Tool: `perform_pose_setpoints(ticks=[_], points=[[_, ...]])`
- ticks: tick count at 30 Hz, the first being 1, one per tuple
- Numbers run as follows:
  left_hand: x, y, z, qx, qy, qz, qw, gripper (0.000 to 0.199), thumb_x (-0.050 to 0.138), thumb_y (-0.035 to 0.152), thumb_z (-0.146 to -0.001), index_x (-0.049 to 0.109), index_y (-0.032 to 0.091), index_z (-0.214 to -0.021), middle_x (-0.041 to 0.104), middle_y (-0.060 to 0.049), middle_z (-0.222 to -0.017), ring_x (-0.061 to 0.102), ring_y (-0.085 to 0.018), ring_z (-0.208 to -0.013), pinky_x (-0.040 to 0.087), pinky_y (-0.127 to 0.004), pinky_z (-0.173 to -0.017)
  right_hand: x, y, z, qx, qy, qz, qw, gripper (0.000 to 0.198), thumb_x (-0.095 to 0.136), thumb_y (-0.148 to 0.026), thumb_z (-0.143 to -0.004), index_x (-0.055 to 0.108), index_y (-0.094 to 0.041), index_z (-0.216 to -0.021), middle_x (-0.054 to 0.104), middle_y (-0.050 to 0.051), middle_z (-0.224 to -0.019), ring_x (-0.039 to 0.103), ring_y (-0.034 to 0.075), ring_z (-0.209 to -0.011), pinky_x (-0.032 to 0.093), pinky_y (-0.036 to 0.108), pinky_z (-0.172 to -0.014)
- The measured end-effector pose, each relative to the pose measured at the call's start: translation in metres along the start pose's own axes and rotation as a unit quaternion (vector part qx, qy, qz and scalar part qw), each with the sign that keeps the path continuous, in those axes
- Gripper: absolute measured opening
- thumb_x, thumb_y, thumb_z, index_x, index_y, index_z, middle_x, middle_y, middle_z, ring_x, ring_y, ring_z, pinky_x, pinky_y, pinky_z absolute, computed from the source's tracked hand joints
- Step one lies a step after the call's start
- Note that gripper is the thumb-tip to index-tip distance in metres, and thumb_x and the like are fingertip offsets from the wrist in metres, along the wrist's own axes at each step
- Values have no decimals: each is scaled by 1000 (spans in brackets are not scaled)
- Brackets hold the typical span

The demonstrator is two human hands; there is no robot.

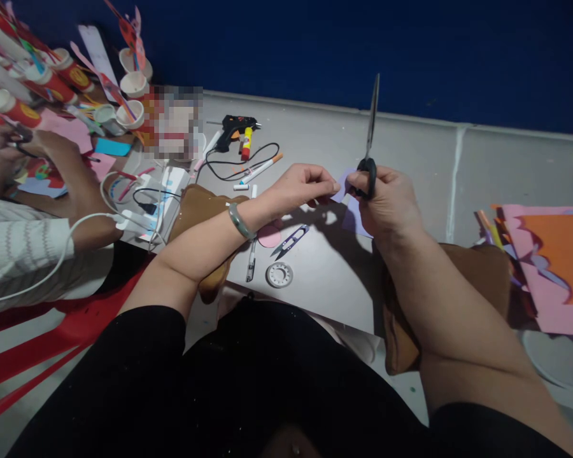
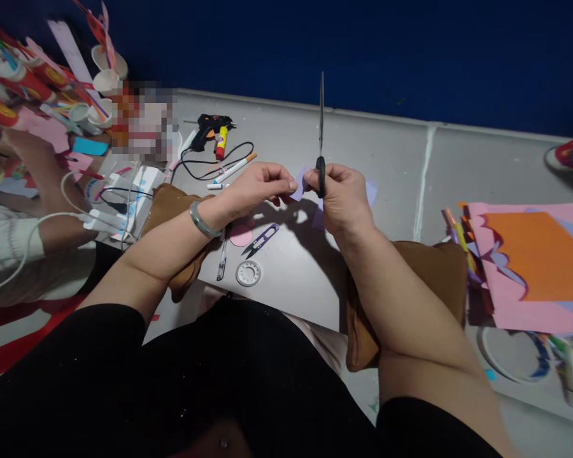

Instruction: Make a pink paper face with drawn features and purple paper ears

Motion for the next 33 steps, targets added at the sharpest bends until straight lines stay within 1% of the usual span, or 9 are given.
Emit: perform_pose_setpoints(ticks=[3,5,8,11,15,17,21,26,33], points=[[-4,-1,-1,-12,21,4,1000,29,93,34,-95,74,15,-84,76,-2,-76,71,-11,-72,55,-29,-76,0,-1,1,-16,15,-7,1000,46,103,-54,-68,66,-27,-61,63,-3,-65,58,14,-66,58,36,-76],[-9,-1,-3,-15,47,22,999,29,93,35,-96,74,16,-86,77,-2,-78,73,-11,-74,56,-30,-79,0,-4,4,-39,19,-8,999,38,97,-53,-78,72,-28,-66,69,-1,-71,64,16,-71,61,38,-82],[-17,-3,-7,-16,83,60,995,29,90,37,-98,73,17,-87,80,-2,-82,74,-10,-75,56,-27,-76,4,-9,11,-64,1,19,998,28,88,-52,-90,81,-28,-79,77,3,-84,77,22,-89,64,42,-91],[-22,-5,-9,-8,109,86,990,32,91,40,-98,72,18,-86,79,0,-79,73,-9,-73,55,-24,-71,9,-11,18,-78,-13,55,995,24,89,-51,-88,85,-27,-88,82,5,-96,81,27,-105,64,46,-102],[-22,-4,-9,8,129,95,987,38,93,48,-95,71,18,-87,78,0,-78,74,-10,-75,58,-24,-74,14,-14,25,-105,-38,86,990,24,91,-54,-87,87,-32,-94,87,3,-110,80,30,-125,59,52,-121],[-21,-4,-9,9,131,95,987,39,94,49,-95,71,18,-87,79,0,-79,75,-10,-77,60,-25,-77,15,-15,27,-109,-46,100,988,24,93,-54,-87,88,-33,-97,88,2,-115,79,31,-130,59,53,-123],[-20,-3,-8,7,136,98,986,36,94,46,-96,72,17,-88,79,-1,-80,76,-11,-78,60,-26,-79,11,-14,28,-113,-31,95,989,28,96,-50,-85,89,-32,-105,87,3,-124,80,30,-128,58,54,-125],[-17,-1,-5,1,142,106,984,34,93,42,-97,73,16,-88,81,0,-82,76,-8,-74,60,-22,-77,7,-6,23,-172,-43,124,976,30,93,-51,-89,89,-33,-113,86,3,-137,78,31,-139,49,59,-135],[-13,2,-2,-25,161,107,981,31,93,40,-97,74,16,-89,83,0,-84,76,-6,-72,60,-18,-76,1,6,15,-219,-59,171,959,36,90,-49,-90,89,-32,-121,86,5,-139,79,33,-140,57,61,-129]])
Point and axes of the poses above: each hand's wrist, its own z-axis away from the middle knuckle, its own x-axis out of the palm, y = z × x, the point moved 5 cm from there along -z, towards the middle knuckle
